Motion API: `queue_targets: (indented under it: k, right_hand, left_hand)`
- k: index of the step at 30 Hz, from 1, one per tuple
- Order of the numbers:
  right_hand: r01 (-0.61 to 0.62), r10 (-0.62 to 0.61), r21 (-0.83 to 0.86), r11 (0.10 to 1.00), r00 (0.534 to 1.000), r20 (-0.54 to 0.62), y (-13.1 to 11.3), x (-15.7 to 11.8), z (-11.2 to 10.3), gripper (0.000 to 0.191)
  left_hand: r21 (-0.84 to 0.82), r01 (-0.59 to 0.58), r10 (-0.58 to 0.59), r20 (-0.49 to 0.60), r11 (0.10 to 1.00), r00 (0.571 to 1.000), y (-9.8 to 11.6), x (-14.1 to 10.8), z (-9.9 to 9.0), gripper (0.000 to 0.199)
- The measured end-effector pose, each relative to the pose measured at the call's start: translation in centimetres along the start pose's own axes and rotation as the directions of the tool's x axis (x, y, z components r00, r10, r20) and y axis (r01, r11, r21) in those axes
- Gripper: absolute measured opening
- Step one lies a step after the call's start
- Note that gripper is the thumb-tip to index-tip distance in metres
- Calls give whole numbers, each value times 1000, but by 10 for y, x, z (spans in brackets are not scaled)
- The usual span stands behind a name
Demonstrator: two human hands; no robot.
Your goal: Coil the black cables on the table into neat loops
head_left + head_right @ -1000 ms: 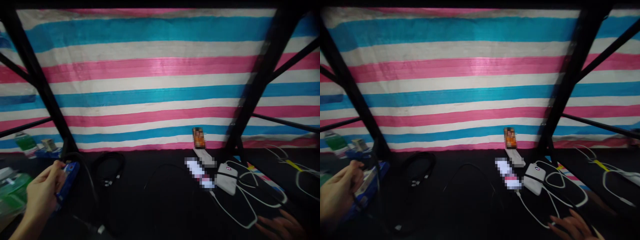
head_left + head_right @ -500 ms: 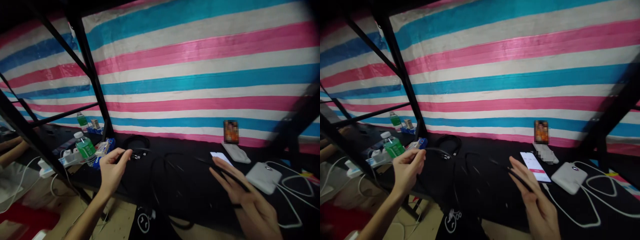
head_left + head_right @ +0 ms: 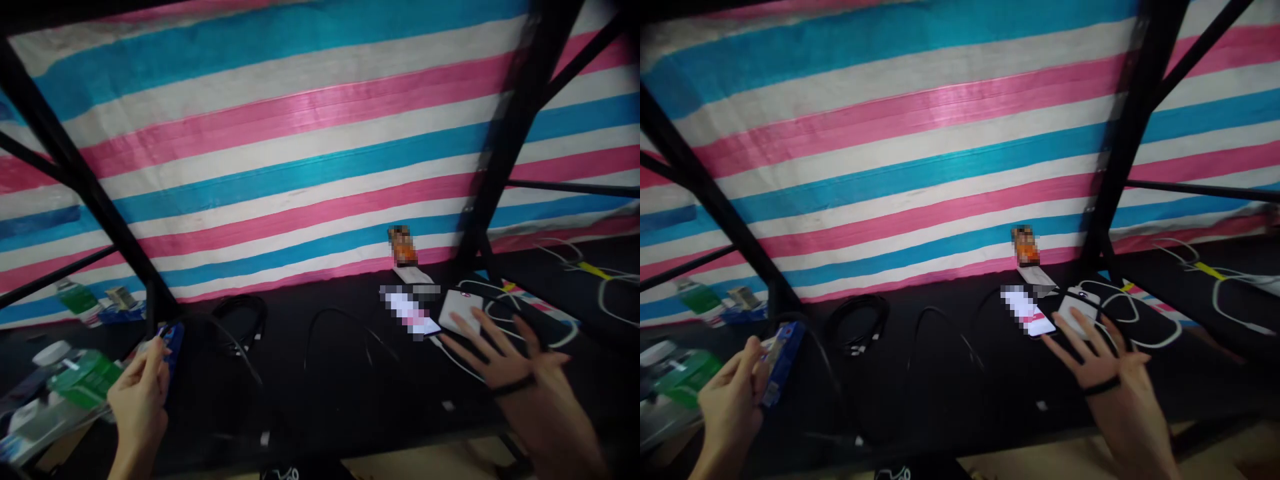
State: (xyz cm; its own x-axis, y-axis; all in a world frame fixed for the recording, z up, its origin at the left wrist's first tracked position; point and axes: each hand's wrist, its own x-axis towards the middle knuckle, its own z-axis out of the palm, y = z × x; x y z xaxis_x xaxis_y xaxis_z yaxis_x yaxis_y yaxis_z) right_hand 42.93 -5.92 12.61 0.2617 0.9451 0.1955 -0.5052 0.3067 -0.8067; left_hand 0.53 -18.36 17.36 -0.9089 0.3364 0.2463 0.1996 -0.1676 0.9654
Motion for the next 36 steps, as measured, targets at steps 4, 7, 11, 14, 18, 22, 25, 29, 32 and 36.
queue_targets:
  k: [4, 7, 11, 14, 18, 22, 25, 29, 32, 36]
  right_hand:
    - [-386, 298, 285, 877, 904, 305, 28, -13, 28, 35]
    - [-561, 374, 260, 786, 766, 523, 46, -25, 59, 42]
    - [-606, 468, 69, 792, 677, 568, 54, -33, 90, 49]
    - [-474, 442, -104, 874, 687, 577, 50, -24, 101, 46]
    - [-150, 342, -361, 921, 753, 562, 33, 6, 113, 55]
    - [164, 222, -566, 808, 806, 549, 10, 39, 136, 46]
    - [284, 154, -524, 803, 750, 643, -7, 53, 156, 36]
    - [170, 172, -342, 924, 614, 770, -22, 54, 174, 27]
    - [-24, 216, -244, 969, 555, 804, -20, 56, 179, 32]
    - [-66, 133, -119, 991, 674, 726, 3, 74, 180, 34]
  left_hand:
    - [101, -93, 68, 232, 991, 970, -11, -17, 36, 34]
    - [120, -41, -10, 396, 992, 918, -22, -31, 73, 35]
    - [-10, 57, -42, 545, 998, 837, -22, -54, 124, 32]
    - [-89, 136, -63, 561, 987, 826, -13, -68, 151, 29]
    - [-184, 91, 1, 449, 979, 893, -5, -72, 171, 25]
    - [-246, -67, 147, 325, 967, 934, -2, -64, 178, 25]
    - [-225, -272, 322, 228, 936, 919, 2, -56, 183, 21]
    - [-243, -340, 410, 353, 908, 841, 5, -52, 195, 57]
    - [-242, -79, 193, 496, 967, 847, 8, -51, 204, 45]
    - [-385, 202, 10, 483, 900, 875, 17, -45, 210, 20]
